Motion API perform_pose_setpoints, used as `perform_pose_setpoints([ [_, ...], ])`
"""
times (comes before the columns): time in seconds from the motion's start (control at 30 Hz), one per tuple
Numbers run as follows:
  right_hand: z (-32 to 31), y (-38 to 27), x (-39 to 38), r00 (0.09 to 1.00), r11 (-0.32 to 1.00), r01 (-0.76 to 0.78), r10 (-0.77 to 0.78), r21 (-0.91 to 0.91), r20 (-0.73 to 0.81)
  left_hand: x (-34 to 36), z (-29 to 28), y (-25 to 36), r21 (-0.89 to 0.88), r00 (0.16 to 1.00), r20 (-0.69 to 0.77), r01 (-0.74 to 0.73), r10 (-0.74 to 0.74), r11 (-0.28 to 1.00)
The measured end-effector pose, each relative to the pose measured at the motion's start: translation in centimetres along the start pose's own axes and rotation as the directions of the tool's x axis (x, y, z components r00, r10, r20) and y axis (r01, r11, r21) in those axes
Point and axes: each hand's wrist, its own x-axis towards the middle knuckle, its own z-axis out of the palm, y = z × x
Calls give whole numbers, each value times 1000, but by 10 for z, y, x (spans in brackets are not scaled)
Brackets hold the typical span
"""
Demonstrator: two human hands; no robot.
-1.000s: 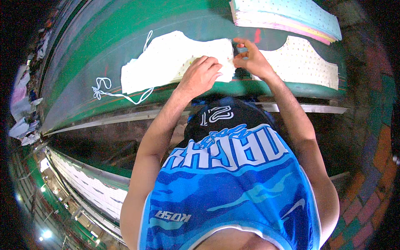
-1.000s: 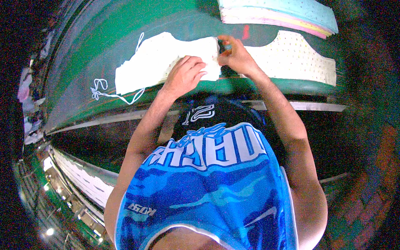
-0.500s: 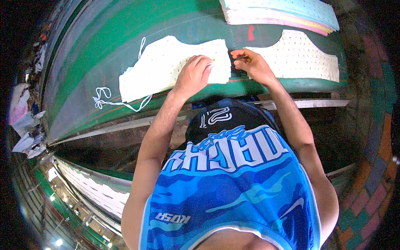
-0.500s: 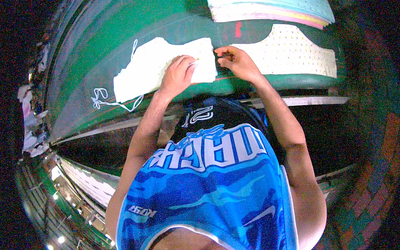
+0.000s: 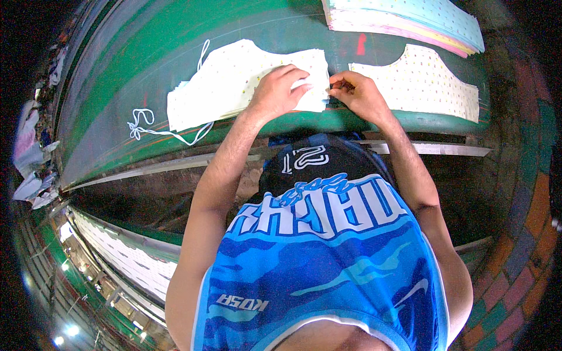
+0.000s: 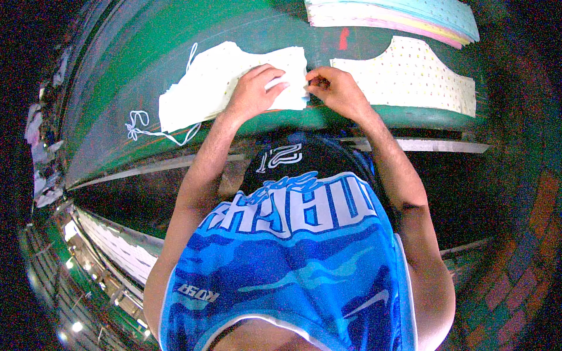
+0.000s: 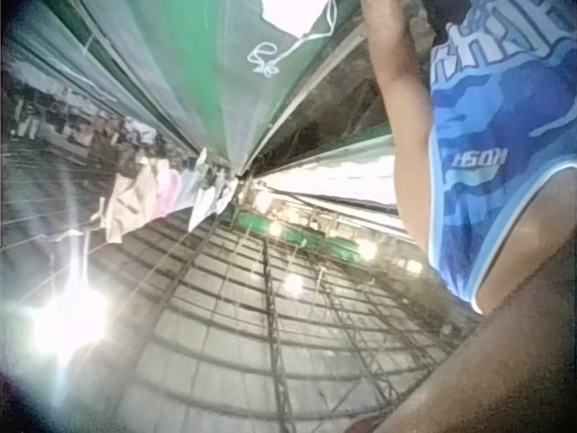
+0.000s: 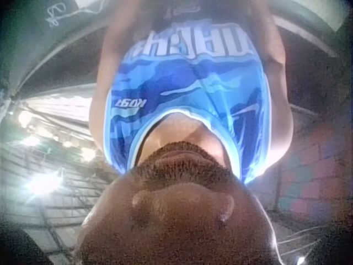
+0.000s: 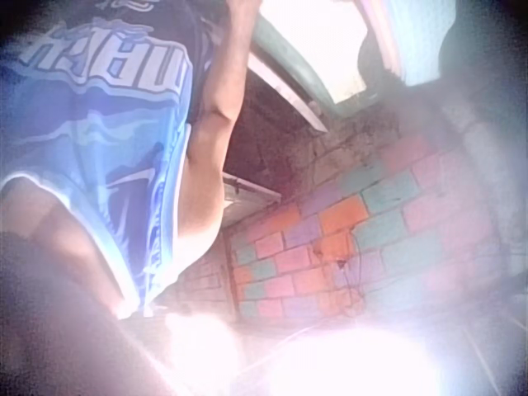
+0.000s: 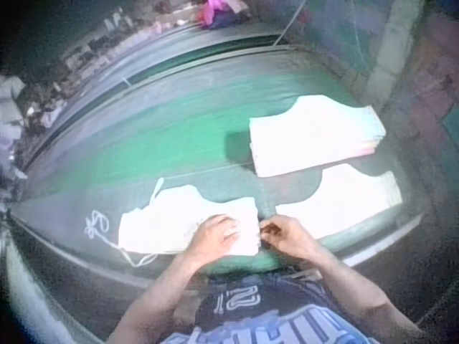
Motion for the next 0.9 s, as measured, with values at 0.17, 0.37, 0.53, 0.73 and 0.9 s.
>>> perform_pose_setpoints([
  [0.17,2,11,3,951,935,308,-307,-174,36,-5,-6,10,63,991,57,-121,117,991],
  [0.37,4,21,9,936,889,346,-350,-300,43,-6,-4,12,80,984,37,-175,172,981],
  [0.53,-8,-5,12,886,849,454,-462,-269,39,-6,-1,17,133,985,8,-169,169,977],
  [0.73,-11,-20,30,881,818,465,-466,-338,86,-3,15,8,162,989,-78,-108,122,981],
  [0.9,-8,-23,36,896,834,412,-444,-367,-6,10,0,8,-10,970,4,245,-245,970],
])
